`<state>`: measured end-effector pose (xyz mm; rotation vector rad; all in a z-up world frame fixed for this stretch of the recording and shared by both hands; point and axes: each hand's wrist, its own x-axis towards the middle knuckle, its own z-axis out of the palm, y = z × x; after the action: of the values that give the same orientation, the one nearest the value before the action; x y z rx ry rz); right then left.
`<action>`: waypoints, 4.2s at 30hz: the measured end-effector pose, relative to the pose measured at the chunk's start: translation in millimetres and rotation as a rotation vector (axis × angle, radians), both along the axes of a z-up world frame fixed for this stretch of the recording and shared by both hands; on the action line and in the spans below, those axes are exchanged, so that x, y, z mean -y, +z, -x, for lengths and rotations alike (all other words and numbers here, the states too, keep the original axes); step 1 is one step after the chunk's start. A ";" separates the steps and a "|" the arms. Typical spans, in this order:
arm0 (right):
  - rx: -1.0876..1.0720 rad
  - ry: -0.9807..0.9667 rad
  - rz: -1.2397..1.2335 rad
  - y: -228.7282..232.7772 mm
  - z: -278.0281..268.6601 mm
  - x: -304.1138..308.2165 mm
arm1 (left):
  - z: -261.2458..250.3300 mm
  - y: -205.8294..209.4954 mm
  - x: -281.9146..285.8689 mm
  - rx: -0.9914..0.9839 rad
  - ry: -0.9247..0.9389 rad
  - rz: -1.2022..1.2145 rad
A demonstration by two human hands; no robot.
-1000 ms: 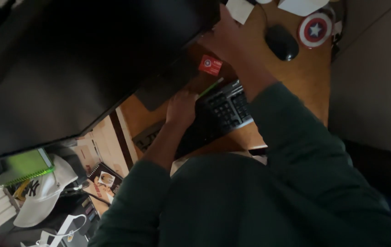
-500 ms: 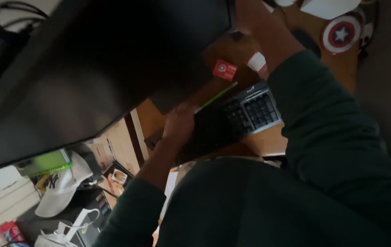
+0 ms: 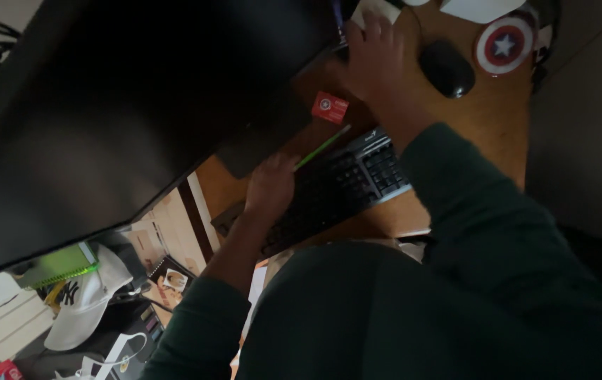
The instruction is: The person clears clutter from a desk by moving papers, a notebook, and small items, then adjusts a monitor and keyboard. They handle receipts and other small objects, placing them in different locations on the desk.
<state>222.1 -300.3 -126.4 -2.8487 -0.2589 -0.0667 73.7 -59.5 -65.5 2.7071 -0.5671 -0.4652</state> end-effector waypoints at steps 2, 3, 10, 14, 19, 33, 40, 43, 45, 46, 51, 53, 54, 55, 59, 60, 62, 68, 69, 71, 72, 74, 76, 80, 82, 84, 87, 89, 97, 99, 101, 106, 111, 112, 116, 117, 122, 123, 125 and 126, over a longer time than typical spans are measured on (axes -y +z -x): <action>-0.020 -0.107 -0.087 -0.8 5.2 -4.9 | 4.4 -15.4 -2.7 0.071 -0.043 0.004; -0.027 -0.106 -0.091 10.6 6.2 -9.3 | 4.7 -12.2 -1.3 0.064 -0.042 0.000; 0.085 -0.213 0.135 1.6 -13.2 -21.6 | -5.5 19.3 13.9 -0.120 0.017 -0.003; -0.166 -0.260 -0.053 31.0 -10.6 -12.0 | -14.0 35.3 18.2 -0.182 0.118 -0.018; -0.225 -0.322 -0.253 62.4 35.3 6.5 | -22.8 35.0 23.8 -0.157 0.196 0.169; 0.026 0.048 -0.759 -12.1 39.5 23.9 | -133.4 -17.0 133.8 -0.492 0.989 0.829; 0.276 0.010 -0.033 -40.0 -1.3 69.4 | -145.7 -20.0 142.4 -0.345 0.606 0.340; 0.395 -0.021 0.074 -65.2 -24.4 77.9 | -159.5 -21.3 146.7 -0.301 0.461 0.289; 0.388 -0.033 0.071 -69.8 -33.8 82.2 | -164.7 -28.8 149.0 -0.275 0.340 0.211; 0.505 -0.060 0.128 -63.4 -37.9 82.8 | -168.8 -36.8 148.5 -0.210 0.189 0.196; 0.449 -0.159 0.238 -54.9 -32.4 90.6 | -169.9 -66.4 141.7 -0.025 -0.129 0.158; 0.443 -0.212 0.205 -60.8 -36.4 97.2 | -167.4 -54.0 148.2 0.014 -0.086 0.026; 0.444 -0.213 0.205 -56.5 -39.6 99.1 | -165.4 -50.0 148.6 0.015 -0.087 0.027; 0.111 -0.275 0.241 -52.6 -42.1 101.3 | -162.9 -46.2 149.5 -0.035 -0.048 0.034; -0.138 -0.473 0.156 -74.0 -34.5 123.1 | -158.9 -51.8 147.9 -0.094 0.005 0.062; -0.138 -0.473 0.158 -71.5 -28.6 122.7 | -157.4 -57.0 145.3 -0.095 0.005 0.063; 0.130 -0.441 -0.058 -66.6 -18.4 124.1 | -156.3 -68.1 142.1 -0.045 -0.003 0.100; 0.471 -0.370 -0.419 -28.0 10.1 124.7 | -147.2 -48.8 146.9 0.201 -0.185 0.137; 0.473 -0.371 -0.418 -24.9 12.7 125.6 | -146.9 -48.6 147.6 0.203 -0.187 0.138; 0.428 -0.358 -0.453 -18.8 16.6 127.4 | -147.2 -48.4 149.1 0.149 -0.309 0.101; 0.429 -0.358 -0.450 -24.7 14.4 126.6 | -151.3 -44.1 153.0 0.149 -0.310 0.103; 0.426 -0.311 -0.314 -35.9 14.5 125.1 | -155.1 -34.0 160.9 0.128 -0.300 0.125; 0.352 -0.346 -0.344 -41.8 12.3 123.7 | -164.8 -43.9 169.8 0.148 -0.288 0.145; 0.273 -0.389 -0.665 -13.1 18.3 118.5 | -184.2 -61.8 182.6 0.131 -0.271 0.211; 0.289 -0.384 -0.695 -16.8 20.1 121.3 | -188.5 -74.8 180.6 0.152 -0.306 0.233; 0.304 -0.380 -0.722 -19.1 21.3 125.5 | -187.7 -75.2 183.4 0.171 -0.341 0.256; 0.311 -0.328 -0.689 -24.5 18.9 129.1 | -179.5 -61.6 185.9 -0.115 -0.220 0.202; 0.330 -0.336 -0.668 -32.1 16.2 130.3 | -172.0 -60.0 180.7 -0.034 -0.203 0.298; -0.150 -0.565 -0.228 -88.3 -6.8 119.0 | -141.9 -20.1 172.2 -0.273 0.669 0.420; -0.174 -0.565 -0.147 -83.7 -6.4 113.3 | -141.8 -1.2 177.8 -0.458 0.907 0.490; -0.058 -0.547 -0.198 -68.2 -2.8 106.7 | -141.8 20.7 184.9 -0.651 1.087 0.617; -0.283 -0.305 -0.720 24.8 3.4 78.5 | -157.4 9.7 189.6 -0.604 1.029 0.831; -0.154 -0.380 -0.810 -31.7 -17.4 84.7 | -174.8 -46.4 191.0 -0.521 0.949 1.054; -0.051 -0.414 -0.734 -48.0 -23.7 82.8 | -175.6 -53.6 188.8 -0.426 0.913 0.836; -0.069 -0.601 -0.808 -64.7 -36.6 71.9 | -168.4 -79.3 175.4 -0.261 0.743 0.527; -0.070 -0.602 -0.811 -54.8 -35.6 69.3 | -166.6 -78.7 174.0 -0.260 0.743 0.524; -0.009 -0.796 -0.910 -32.3 -28.9 60.3 | -162.8 -46.2 179.9 -0.354 0.708 0.524; -0.006 -0.799 -0.910 -33.4 -29.1 59.9 | -163.2 -46.5 179.9 -0.355 0.704 0.524; 0.119 -0.478 -0.760 -35.2 -28.6 57.9 | -162.9 -46.5 178.8 -0.375 0.645 0.523; 0.119 -0.479 -0.761 -40.9 -30.2 59.4 | -163.3 -51.5 178.0 -0.375 0.644 0.521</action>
<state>252.3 -359.8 -167.3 -2.0861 0.3620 -0.3489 237.0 -237.6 -117.0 2.0645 0.2587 -0.5294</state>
